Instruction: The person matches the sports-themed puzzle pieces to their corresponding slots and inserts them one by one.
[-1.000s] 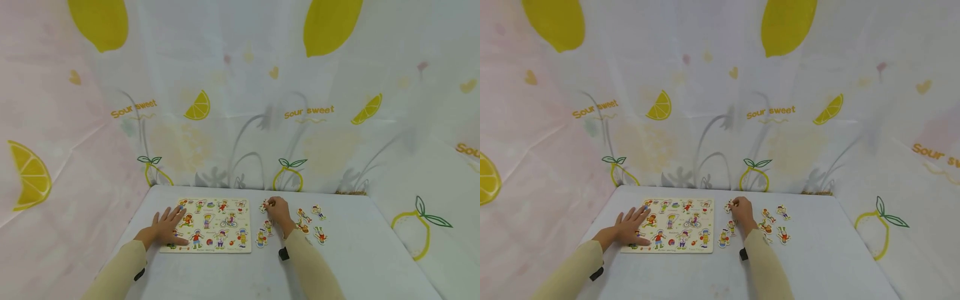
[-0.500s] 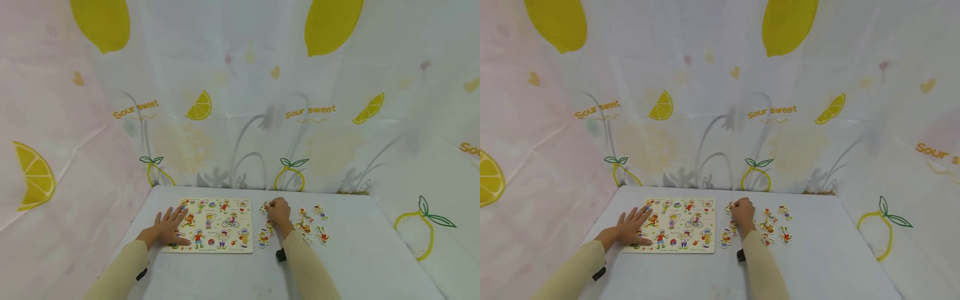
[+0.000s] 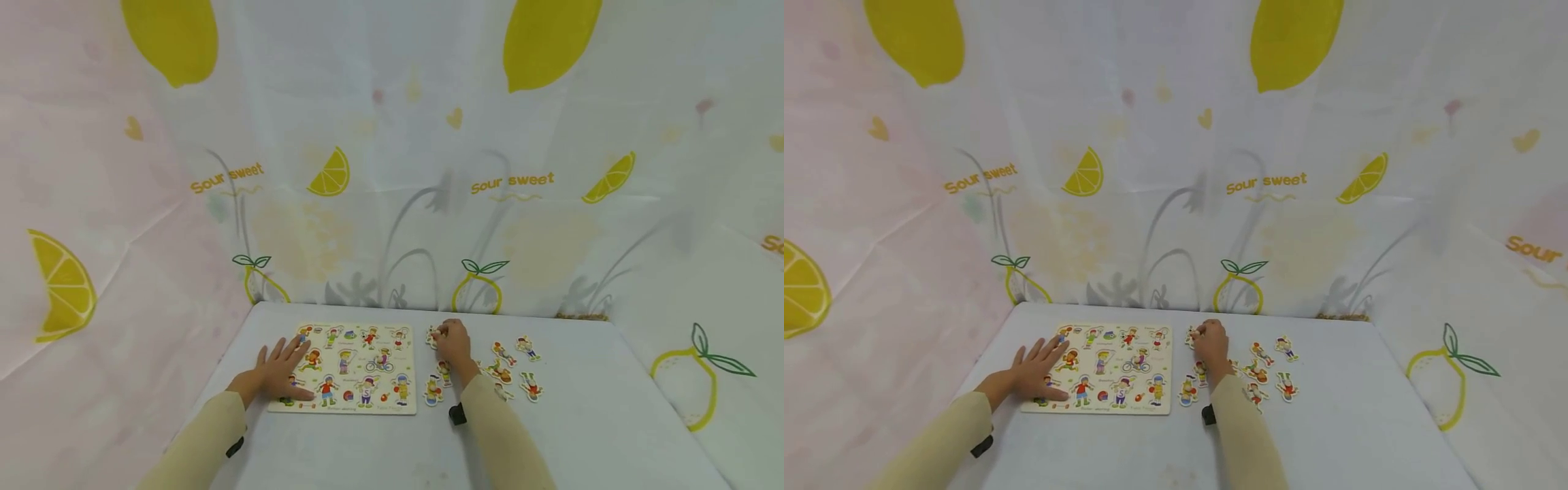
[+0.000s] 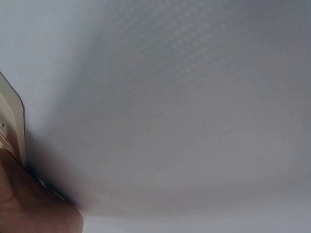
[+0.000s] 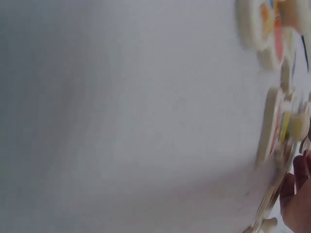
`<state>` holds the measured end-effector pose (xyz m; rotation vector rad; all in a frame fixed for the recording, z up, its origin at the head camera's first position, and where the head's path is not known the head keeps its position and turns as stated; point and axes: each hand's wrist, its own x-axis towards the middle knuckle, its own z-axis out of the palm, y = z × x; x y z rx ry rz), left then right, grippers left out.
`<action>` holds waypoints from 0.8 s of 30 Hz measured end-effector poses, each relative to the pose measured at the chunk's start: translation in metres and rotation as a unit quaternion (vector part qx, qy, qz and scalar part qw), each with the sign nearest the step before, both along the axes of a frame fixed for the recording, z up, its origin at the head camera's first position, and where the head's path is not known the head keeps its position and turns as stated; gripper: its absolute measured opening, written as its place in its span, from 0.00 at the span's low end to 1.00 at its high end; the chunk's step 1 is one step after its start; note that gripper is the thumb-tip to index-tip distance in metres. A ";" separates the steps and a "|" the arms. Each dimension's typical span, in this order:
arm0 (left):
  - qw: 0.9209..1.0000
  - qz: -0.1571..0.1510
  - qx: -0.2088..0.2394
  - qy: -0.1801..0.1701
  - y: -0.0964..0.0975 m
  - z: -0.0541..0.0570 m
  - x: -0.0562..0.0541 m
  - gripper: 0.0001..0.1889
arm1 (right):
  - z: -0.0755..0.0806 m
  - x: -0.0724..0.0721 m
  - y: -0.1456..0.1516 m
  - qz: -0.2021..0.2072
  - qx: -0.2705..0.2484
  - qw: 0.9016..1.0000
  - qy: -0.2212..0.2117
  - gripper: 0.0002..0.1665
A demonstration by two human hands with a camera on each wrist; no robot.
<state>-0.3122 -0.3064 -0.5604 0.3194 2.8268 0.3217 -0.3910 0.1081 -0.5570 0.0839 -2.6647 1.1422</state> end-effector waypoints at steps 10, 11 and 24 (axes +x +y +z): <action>1.000 -0.002 0.008 0.021 -0.003 -0.006 -0.001 0.69 | 0.005 -0.011 -0.027 0.028 -0.118 0.992 -0.036 0.09; 1.000 -0.003 0.009 0.024 -0.003 -0.006 -0.001 0.69 | 0.005 -0.012 -0.029 0.030 -0.118 0.992 -0.037 0.09; 1.000 0.001 0.013 0.006 0.003 0.003 0.005 0.70 | -0.001 -0.006 -0.051 0.046 -0.161 0.983 -0.073 0.10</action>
